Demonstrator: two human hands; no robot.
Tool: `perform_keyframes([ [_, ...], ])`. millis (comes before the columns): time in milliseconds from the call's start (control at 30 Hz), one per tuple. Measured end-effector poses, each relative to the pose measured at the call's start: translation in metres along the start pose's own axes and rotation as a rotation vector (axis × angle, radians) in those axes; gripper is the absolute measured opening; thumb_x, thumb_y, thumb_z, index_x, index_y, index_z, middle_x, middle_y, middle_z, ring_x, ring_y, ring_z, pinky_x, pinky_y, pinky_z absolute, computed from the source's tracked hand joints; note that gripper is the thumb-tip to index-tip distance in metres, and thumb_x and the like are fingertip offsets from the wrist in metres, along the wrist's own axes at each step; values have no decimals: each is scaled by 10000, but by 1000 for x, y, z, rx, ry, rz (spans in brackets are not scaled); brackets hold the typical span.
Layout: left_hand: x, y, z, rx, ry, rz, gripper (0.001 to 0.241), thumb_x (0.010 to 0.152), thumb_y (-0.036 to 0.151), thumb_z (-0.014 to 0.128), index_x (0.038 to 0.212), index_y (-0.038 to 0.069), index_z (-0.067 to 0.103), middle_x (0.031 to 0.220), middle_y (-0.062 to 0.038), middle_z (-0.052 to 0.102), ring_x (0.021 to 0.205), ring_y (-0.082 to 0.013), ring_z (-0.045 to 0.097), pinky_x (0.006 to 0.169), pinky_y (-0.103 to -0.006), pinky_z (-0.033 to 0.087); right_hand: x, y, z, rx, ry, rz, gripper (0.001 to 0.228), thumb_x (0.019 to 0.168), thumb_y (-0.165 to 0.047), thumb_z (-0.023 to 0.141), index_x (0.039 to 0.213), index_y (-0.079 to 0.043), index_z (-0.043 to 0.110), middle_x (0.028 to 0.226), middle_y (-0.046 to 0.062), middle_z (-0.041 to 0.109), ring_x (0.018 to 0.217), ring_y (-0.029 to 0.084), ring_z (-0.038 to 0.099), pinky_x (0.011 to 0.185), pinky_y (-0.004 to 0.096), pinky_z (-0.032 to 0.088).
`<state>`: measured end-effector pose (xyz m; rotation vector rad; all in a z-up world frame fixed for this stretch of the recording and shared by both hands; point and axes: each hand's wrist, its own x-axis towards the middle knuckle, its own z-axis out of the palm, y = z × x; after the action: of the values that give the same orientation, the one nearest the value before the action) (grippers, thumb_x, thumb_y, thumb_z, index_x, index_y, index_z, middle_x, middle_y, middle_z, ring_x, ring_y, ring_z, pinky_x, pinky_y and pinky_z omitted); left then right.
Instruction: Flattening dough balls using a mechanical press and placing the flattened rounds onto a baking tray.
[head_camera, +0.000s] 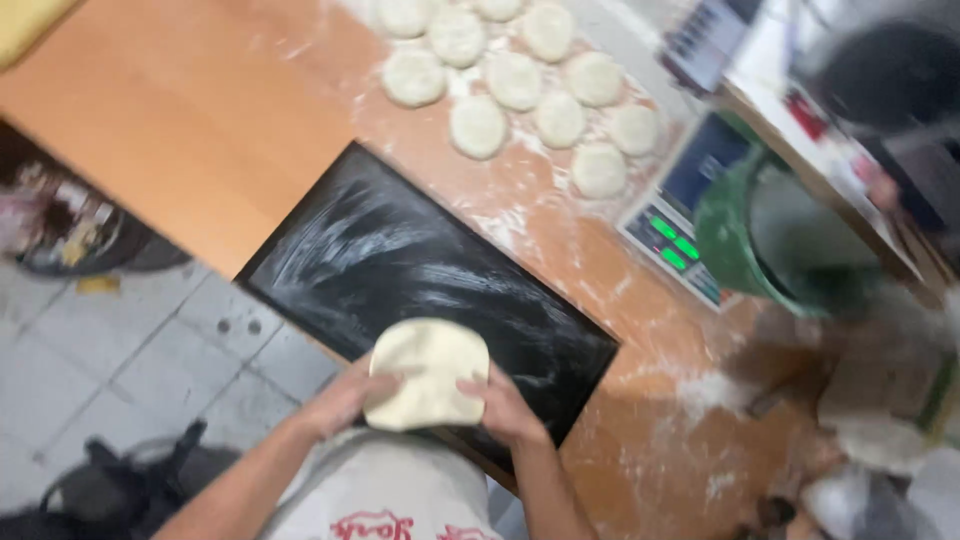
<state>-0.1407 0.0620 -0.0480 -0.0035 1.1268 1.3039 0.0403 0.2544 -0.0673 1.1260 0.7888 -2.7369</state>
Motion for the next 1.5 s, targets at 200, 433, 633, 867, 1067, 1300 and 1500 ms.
perform_keyframes([
  [200, 57, 53, -62, -90, 192, 164, 635, 953, 117, 603, 1551, 104, 389, 1449, -61, 599, 1274, -173, 612, 1037, -335, 523, 137, -83, 53, -309, -232, 27, 742, 890, -43, 699, 1561, -56, 384, 1461, 111, 572, 1326, 237, 571, 1083, 361, 507],
  [433, 115, 126, -149, -178, 190, 113, 640, 931, 50, 570, 1540, 74, 376, 1401, -128, 609, 1206, -228, 651, 969, -389, 569, 252, -109, 95, -329, -170, 127, 799, 825, 19, 688, 1547, -77, 360, 1425, 151, 572, 1271, 278, 603, 1062, 444, 504],
  [633, 139, 158, -177, -190, 160, 93, 641, 921, 40, 586, 1531, 48, 389, 1390, -138, 611, 1189, -213, 656, 945, -380, 575, 303, -110, 82, -276, -109, 133, 741, 855, 22, 685, 1544, -15, 416, 1418, 167, 594, 1287, 282, 600, 1084, 440, 497],
  [867, 152, 140, -181, -227, 164, 98, 636, 935, 81, 616, 1535, 70, 406, 1386, -111, 617, 1167, -169, 647, 896, -311, 585, 302, -122, 89, -332, -74, 108, 826, 813, 29, 676, 1569, -68, 356, 1444, 167, 569, 1295, 292, 583, 1078, 443, 484],
  [1067, 161, 124, -176, -175, 290, 153, 634, 935, 108, 604, 1526, 104, 372, 1375, -73, 603, 1149, -149, 643, 821, -316, 599, 301, -122, 91, -334, -18, 123, 838, 871, -5, 668, 1622, -46, 299, 1473, 189, 529, 1315, 303, 559, 1085, 447, 480],
  [1300, 154, 126, -178, -111, 390, 121, 540, 952, 101, 616, 1461, 55, 441, 1283, -113, 647, 1081, -180, 675, 765, -350, 626, 280, -136, 138, -560, 102, 120, 863, 814, -31, 622, 1595, -131, 267, 1461, 125, 515, 1231, 240, 594, 947, 443, 538],
  [1500, 151, 116, -167, 136, 517, 260, 583, 910, 55, 684, 1442, -2, 454, 1317, -130, 645, 1194, -199, 624, 1021, -334, 505, 282, -99, 105, -725, 126, -221, 705, 900, -11, 645, 1557, 6, 391, 1394, 200, 612, 1229, 240, 615, 1026, 345, 510],
])
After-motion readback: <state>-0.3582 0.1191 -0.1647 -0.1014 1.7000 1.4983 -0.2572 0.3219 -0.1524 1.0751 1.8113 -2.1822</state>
